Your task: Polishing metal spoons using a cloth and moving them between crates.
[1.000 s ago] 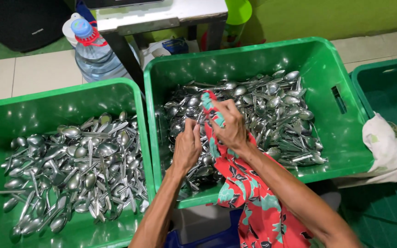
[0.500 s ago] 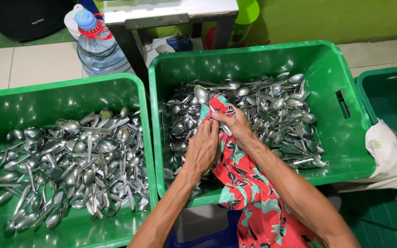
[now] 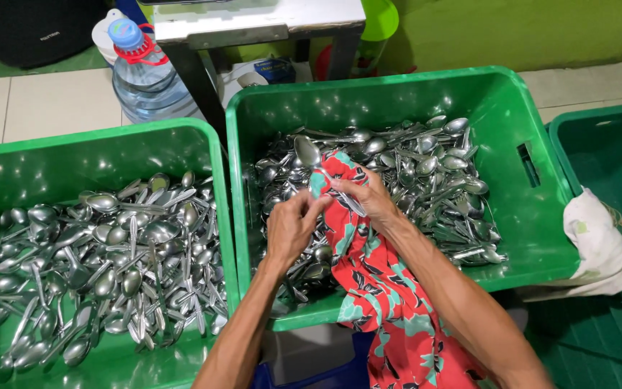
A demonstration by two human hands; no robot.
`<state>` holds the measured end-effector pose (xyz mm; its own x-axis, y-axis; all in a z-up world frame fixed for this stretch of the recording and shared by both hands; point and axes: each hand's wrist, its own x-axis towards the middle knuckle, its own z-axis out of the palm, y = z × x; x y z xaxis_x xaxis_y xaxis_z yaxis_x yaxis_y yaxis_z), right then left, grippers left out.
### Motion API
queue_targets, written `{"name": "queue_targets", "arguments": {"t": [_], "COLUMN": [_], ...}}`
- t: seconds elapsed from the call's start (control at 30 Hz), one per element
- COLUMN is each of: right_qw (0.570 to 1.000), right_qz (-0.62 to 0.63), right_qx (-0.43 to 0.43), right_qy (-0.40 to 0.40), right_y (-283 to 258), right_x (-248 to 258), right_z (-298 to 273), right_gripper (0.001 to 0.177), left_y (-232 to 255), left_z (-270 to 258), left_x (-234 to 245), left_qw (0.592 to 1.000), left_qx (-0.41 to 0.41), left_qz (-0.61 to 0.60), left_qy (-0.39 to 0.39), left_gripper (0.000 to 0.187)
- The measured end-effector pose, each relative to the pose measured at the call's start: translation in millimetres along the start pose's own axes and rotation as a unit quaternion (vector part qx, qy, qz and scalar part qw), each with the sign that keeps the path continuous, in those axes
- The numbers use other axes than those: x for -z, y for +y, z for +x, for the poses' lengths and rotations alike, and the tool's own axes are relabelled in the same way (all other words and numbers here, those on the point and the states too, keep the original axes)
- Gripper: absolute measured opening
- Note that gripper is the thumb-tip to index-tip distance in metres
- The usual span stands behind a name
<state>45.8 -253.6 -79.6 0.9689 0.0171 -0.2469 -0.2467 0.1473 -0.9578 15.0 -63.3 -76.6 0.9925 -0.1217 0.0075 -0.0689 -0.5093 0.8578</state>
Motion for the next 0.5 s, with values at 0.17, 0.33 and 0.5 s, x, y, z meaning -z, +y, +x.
{"name": "queue_targets", "arguments": {"t": [0.17, 0.33, 0.5], "right_qw": [0.993, 0.987, 0.952], "right_qz": [0.004, 0.012, 0.007], "right_qx": [-0.028, -0.047, -0.114], "right_qy": [-0.111, -0.156, -0.283], "right_y": [-5.7, -22.5, -51.6], "right_x": [-12.5, -38.2, -35.1], "right_z": [-17.6, -36.8, -36.2], "right_gripper": [0.048, 0.034, 0.035], "left_y": [36.2, 17.1, 6.3], "left_z": [8.4, 25.1, 30.3], "left_x": [22.3, 20.7, 18.3], "left_qw": [0.964, 0.924, 0.87], "left_qx": [0.075, 0.077, 0.059], "left_qz": [-0.251, -0.36, -0.46], "left_qy": [0.049, 0.101, 0.167], "left_gripper": [0.065, 0.065, 0.048]}}
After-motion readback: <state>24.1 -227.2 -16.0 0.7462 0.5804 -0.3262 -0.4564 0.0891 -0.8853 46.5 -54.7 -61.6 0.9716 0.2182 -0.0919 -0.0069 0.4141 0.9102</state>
